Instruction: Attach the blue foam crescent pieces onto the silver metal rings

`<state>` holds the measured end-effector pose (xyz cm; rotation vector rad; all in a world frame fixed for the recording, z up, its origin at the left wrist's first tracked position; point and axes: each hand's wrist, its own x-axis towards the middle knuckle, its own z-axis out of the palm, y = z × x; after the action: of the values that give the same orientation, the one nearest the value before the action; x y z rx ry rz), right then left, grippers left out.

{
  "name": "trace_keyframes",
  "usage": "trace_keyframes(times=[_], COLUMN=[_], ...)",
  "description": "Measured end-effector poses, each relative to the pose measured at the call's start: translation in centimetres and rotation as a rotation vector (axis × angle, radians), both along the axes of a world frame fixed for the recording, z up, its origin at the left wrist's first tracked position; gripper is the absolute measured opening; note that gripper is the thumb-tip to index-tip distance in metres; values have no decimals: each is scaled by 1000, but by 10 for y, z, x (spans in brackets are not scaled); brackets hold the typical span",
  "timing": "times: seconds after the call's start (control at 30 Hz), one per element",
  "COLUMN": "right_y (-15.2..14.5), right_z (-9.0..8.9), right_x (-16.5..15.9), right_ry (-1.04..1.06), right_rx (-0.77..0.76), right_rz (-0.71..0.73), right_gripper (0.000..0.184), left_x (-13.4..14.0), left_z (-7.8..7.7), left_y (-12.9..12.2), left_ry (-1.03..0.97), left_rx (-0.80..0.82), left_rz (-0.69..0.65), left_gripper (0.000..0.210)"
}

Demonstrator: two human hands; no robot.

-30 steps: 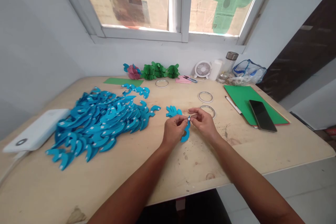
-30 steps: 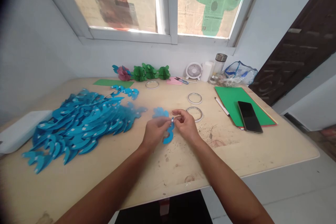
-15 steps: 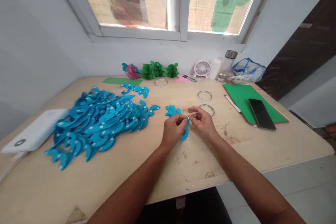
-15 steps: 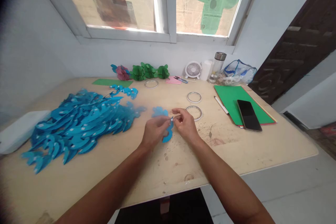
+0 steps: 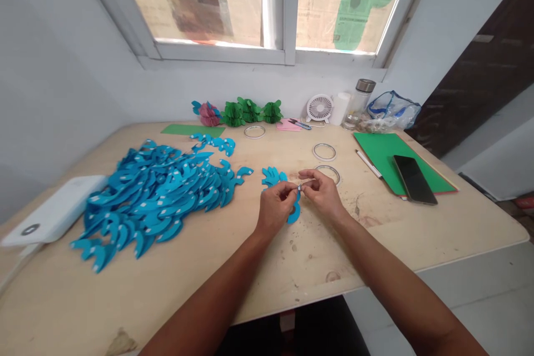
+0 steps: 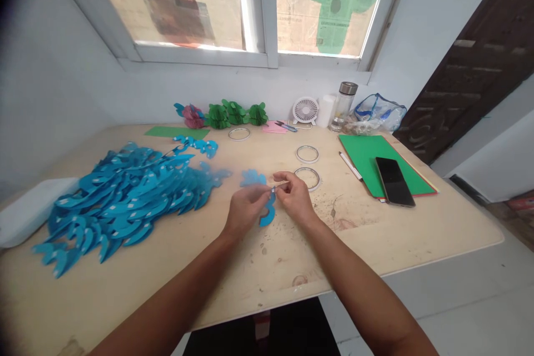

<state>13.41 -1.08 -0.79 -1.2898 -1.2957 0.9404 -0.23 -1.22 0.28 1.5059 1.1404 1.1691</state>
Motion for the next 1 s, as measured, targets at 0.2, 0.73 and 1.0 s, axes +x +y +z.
trace_keyframes(times=[0.2,0.73,1.0], right_y=[-1,-5,-5], right_z=[2,14,14], right_x=[-2,-7,-4], right_ry=[-30,202,411], right_rx=[-28,-151,-236], right_rz=[-13,-32,-23], right_gripper=[34,22,21], left_x=[1,0,0], left_z=[0,-5,-1], left_y=[-2,1,2], left_ry=[137,340,166], left_rx=[107,287,155], left_rz=[42,169,134], left_gripper=[13,12,11])
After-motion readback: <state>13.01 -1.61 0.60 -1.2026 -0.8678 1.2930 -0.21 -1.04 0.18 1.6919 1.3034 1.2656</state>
